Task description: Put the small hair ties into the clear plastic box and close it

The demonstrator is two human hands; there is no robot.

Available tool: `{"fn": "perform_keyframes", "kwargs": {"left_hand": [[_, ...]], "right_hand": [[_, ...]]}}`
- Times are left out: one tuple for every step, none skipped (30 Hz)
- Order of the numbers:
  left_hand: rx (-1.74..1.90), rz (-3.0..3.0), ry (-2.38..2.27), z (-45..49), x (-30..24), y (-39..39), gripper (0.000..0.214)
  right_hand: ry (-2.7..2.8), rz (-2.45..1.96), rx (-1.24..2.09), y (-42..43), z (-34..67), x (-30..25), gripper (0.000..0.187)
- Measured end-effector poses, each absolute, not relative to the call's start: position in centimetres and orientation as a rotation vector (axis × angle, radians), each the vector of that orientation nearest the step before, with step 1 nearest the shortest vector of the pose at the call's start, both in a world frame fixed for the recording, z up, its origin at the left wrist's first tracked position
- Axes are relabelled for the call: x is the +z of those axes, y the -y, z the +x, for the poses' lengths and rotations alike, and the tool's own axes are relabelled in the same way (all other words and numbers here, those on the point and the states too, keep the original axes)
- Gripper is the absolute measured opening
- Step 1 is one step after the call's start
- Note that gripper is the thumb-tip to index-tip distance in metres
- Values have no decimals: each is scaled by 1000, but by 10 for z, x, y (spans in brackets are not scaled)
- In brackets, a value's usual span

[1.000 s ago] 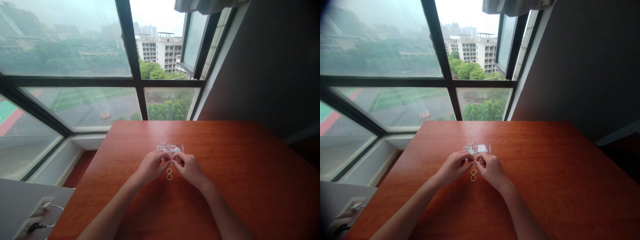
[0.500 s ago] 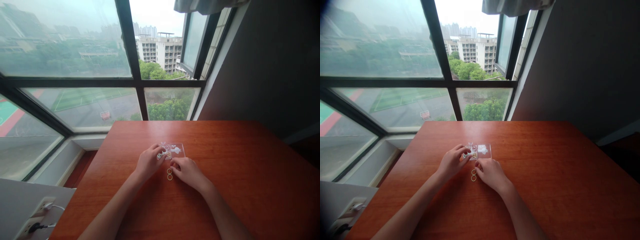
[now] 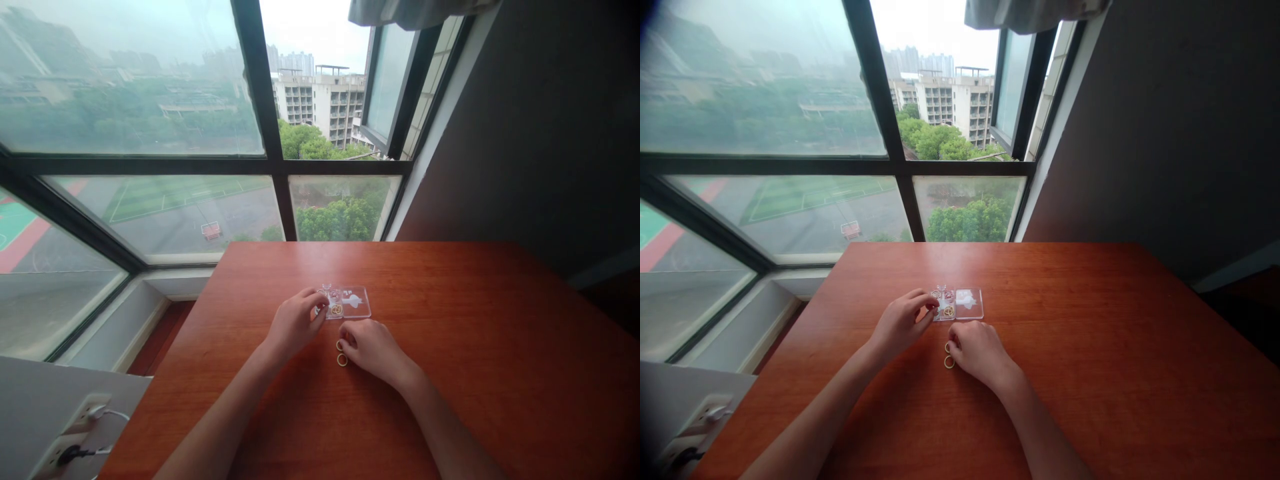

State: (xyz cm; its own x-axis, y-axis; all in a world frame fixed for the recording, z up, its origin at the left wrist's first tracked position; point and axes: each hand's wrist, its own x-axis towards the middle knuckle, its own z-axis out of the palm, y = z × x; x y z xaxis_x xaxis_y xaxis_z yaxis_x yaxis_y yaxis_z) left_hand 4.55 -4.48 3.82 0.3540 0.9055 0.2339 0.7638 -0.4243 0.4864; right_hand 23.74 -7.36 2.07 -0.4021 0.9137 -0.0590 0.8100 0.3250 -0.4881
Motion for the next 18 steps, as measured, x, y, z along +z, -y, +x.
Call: {"fn": "perform_keyframes", "kwargs": {"left_hand": [[680, 2334, -1468, 46, 39, 45, 14], [674, 2339, -1450, 47, 39, 46, 15], [670, 2339, -1432, 47, 39, 46, 15], [669, 2334, -1411, 48, 40, 47, 15], [672, 2324, -1389, 48, 40, 47, 15], [677, 2310, -1366, 49, 40, 48, 14], [684, 2293, -1343, 50, 40, 49, 14], [691, 2273, -1322, 50, 40, 49, 14], [697, 2253, -1303, 51, 40, 50, 13], [703, 2232, -1287, 52, 40, 50, 13], [707, 2213, -1273, 53, 40, 51, 13], [710, 2196, -1257, 54, 40, 51, 13], [712, 2180, -1240, 54, 39, 51, 12], [715, 2164, -1224, 55, 39, 51, 12], [718, 2148, -1209, 55, 39, 51, 12], [720, 2134, -1198, 55, 39, 51, 12], [723, 2122, -1193, 55, 38, 51, 12], [725, 2115, -1194, 55, 38, 51, 12]], "right_hand": [[2354, -1565, 657, 73, 237, 21, 6], [2335, -1562, 650, 73, 237, 21, 6], [2306, -1558, 647, 72, 237, 21, 6], [2269, -1553, 643, 71, 238, 21, 7], [2226, -1546, 638, 71, 238, 21, 7], [2182, -1536, 631, 70, 238, 20, 8], [2142, -1522, 622, 69, 238, 20, 9], [2107, -1506, 609, 69, 239, 19, 10], [2079, -1490, 594, 68, 239, 19, 11], [2056, -1476, 576, 68, 239, 18, 12], [2038, -1464, 557, 68, 238, 18, 13], [2025, -1455, 538, 68, 238, 18, 14], [2016, -1448, 519, 69, 238, 18, 14], [2011, -1442, 502, 69, 238, 18, 14], [2009, -1438, 491, 69, 237, 17, 14], [2009, -1435, 483, 70, 237, 17, 14], [2012, -1434, 479, 70, 237, 17, 14], [2015, -1434, 476, 69, 237, 17, 14]]}}
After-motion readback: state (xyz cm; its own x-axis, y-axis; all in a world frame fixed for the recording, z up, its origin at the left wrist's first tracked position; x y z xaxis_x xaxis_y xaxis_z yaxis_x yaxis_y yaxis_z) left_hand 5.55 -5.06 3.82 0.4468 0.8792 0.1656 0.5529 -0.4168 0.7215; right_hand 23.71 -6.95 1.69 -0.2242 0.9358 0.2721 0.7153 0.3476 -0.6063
